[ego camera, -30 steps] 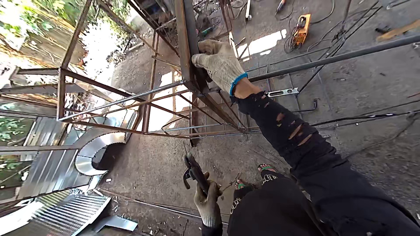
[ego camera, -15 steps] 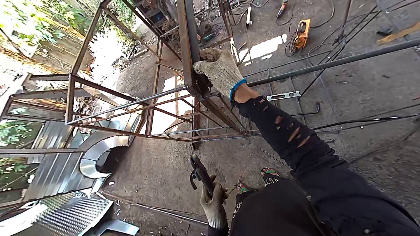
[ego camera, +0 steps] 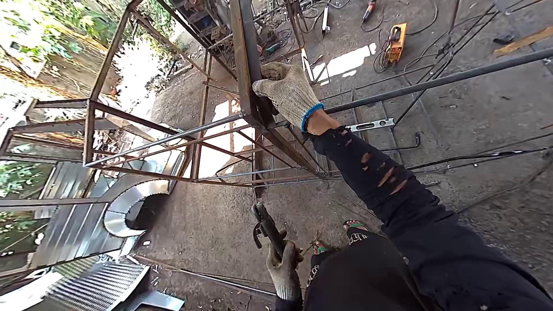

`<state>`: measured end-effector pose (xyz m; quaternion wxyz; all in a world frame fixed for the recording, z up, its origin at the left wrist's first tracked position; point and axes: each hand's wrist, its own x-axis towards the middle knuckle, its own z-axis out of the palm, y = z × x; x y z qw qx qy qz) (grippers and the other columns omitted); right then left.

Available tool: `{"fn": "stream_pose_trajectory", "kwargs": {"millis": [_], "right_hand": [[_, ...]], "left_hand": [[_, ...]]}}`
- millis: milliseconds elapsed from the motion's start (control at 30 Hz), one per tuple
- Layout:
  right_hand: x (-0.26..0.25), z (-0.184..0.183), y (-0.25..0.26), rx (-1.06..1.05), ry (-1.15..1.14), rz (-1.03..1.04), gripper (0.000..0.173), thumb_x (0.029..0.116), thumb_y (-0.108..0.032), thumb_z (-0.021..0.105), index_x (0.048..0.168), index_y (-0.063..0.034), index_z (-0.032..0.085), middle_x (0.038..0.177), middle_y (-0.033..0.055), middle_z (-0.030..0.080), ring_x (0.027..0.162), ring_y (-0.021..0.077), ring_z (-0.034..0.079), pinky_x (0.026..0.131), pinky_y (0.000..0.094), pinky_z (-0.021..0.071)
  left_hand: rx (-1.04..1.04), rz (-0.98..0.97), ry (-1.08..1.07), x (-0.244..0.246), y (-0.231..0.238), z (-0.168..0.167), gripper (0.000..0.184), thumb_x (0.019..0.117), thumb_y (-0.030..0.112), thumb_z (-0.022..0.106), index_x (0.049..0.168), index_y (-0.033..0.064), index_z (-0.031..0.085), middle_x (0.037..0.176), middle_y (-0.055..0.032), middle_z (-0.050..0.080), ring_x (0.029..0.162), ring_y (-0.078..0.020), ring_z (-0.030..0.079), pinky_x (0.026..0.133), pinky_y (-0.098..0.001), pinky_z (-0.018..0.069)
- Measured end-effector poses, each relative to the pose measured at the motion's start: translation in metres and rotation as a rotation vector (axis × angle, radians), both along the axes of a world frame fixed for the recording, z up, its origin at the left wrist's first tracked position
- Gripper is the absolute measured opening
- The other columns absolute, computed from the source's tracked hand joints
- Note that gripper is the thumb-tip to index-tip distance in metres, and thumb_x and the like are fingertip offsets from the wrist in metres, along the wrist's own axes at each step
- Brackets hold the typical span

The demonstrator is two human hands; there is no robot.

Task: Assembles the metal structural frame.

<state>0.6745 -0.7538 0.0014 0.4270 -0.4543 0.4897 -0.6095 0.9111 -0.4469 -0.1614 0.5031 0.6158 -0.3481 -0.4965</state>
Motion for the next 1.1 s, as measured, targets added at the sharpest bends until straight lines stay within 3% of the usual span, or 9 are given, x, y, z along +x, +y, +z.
{"fn": "stream_pose_trajectory", "kwargs": {"millis": [267,367,433,500,600,700,800,900,1100], "right_hand": [[-0.003,0.002,-0.006,0.041,-0.012,0.005,0.027,0.0881,-0.021,0.079,0.111,-0.0085,0.075,0.096,0.0053,0.074,0.083,0.0141,0.072,0.074,0.0361,0.0617],[-0.004,-0.011,-0.009,-0.022,0.313,-0.034,0.024,0.0946,-0.028,0.073,0.104,-0.0057,0.073,0.096,0.0085,0.072,0.092,0.0154,0.069,0.085,0.0349,0.0575],[-0.008,-0.017,0.010,-0.002,0.746,0.027,0.031,0.1024,-0.017,0.058,0.123,0.0032,0.069,0.122,0.0234,0.068,0.120,0.0329,0.062,0.105,0.0462,0.0454],[-0.010,-0.026,0.025,0.119,0.867,0.121,0.035,0.1065,-0.011,0.051,0.134,0.0078,0.060,0.138,0.0275,0.060,0.134,0.0375,0.053,0.114,0.0491,0.0387],[-0.010,-0.043,-0.001,0.080,0.343,0.042,0.038,0.1003,-0.044,0.064,0.117,-0.0097,0.067,0.105,0.0083,0.069,0.093,0.0160,0.069,0.080,0.0373,0.0599],[-0.014,-0.076,-0.044,-0.266,0.162,0.014,0.039,0.0920,-0.053,0.073,0.104,-0.0158,0.075,0.087,-0.0016,0.072,0.074,0.0062,0.070,0.062,0.0310,0.0628],[-0.003,-0.022,-0.008,-0.021,0.071,-0.003,0.031,0.0917,-0.033,0.077,0.115,-0.0122,0.073,0.100,0.0046,0.073,0.086,0.0133,0.071,0.077,0.0369,0.0622],[-0.001,0.003,-0.007,0.033,0.013,-0.029,0.029,0.0893,-0.022,0.077,0.117,-0.0133,0.075,0.097,0.0030,0.075,0.086,0.0146,0.073,0.077,0.0415,0.0632],[-0.001,-0.003,-0.008,0.037,0.052,0.016,0.028,0.0927,-0.028,0.071,0.117,-0.0152,0.074,0.091,0.0027,0.075,0.081,0.0163,0.072,0.076,0.0468,0.0615]], "left_hand": [[-0.114,0.003,-0.103,0.005,-0.005,0.024,0.053,0.0915,0.012,0.065,0.139,-0.0051,0.048,0.080,-0.0099,0.069,0.061,-0.0183,0.069,0.054,-0.0343,0.0620],[-0.140,0.026,-0.238,0.006,-0.012,0.030,0.052,0.0904,0.009,0.065,0.135,-0.0084,0.045,0.081,-0.0109,0.068,0.062,-0.0200,0.069,0.055,-0.0346,0.0625],[-0.144,0.024,-0.263,0.007,-0.016,0.025,0.047,0.0932,0.009,0.063,0.133,-0.0104,0.046,0.083,-0.0114,0.070,0.065,-0.0204,0.070,0.058,-0.0339,0.0627],[-0.138,0.036,-0.259,0.002,-0.018,0.020,0.047,0.0970,0.012,0.058,0.136,-0.0108,0.046,0.090,-0.0114,0.070,0.072,-0.0198,0.071,0.064,-0.0333,0.0628],[-0.210,0.047,-0.285,-0.010,-0.028,0.029,0.047,0.1020,0.017,0.053,0.140,-0.0095,0.043,0.100,-0.0120,0.070,0.080,-0.0208,0.072,0.071,-0.0356,0.0639],[-0.346,-0.030,-0.418,-0.010,-0.042,0.068,0.046,0.1030,0.013,0.056,0.141,-0.0075,0.043,0.105,-0.0105,0.068,0.086,-0.0207,0.070,0.074,-0.0382,0.0636],[-0.438,-0.068,-0.653,-0.009,-0.066,0.130,0.055,0.0971,0.011,0.063,0.144,-0.0085,0.043,0.102,-0.0100,0.068,0.075,-0.0187,0.067,0.062,-0.0353,0.0612],[-0.567,-0.089,-0.858,-0.018,-0.097,0.191,0.060,0.0950,0.017,0.067,0.144,-0.0070,0.043,0.101,-0.0101,0.070,0.071,-0.0195,0.069,0.056,-0.0365,0.0616],[-0.627,-0.233,-1.277,-0.058,-0.187,0.293,0.049,0.0944,0.026,0.071,0.140,0.0132,0.059,0.116,-0.0081,0.069,0.088,-0.0152,0.069,0.075,-0.0405,0.0609]]}}
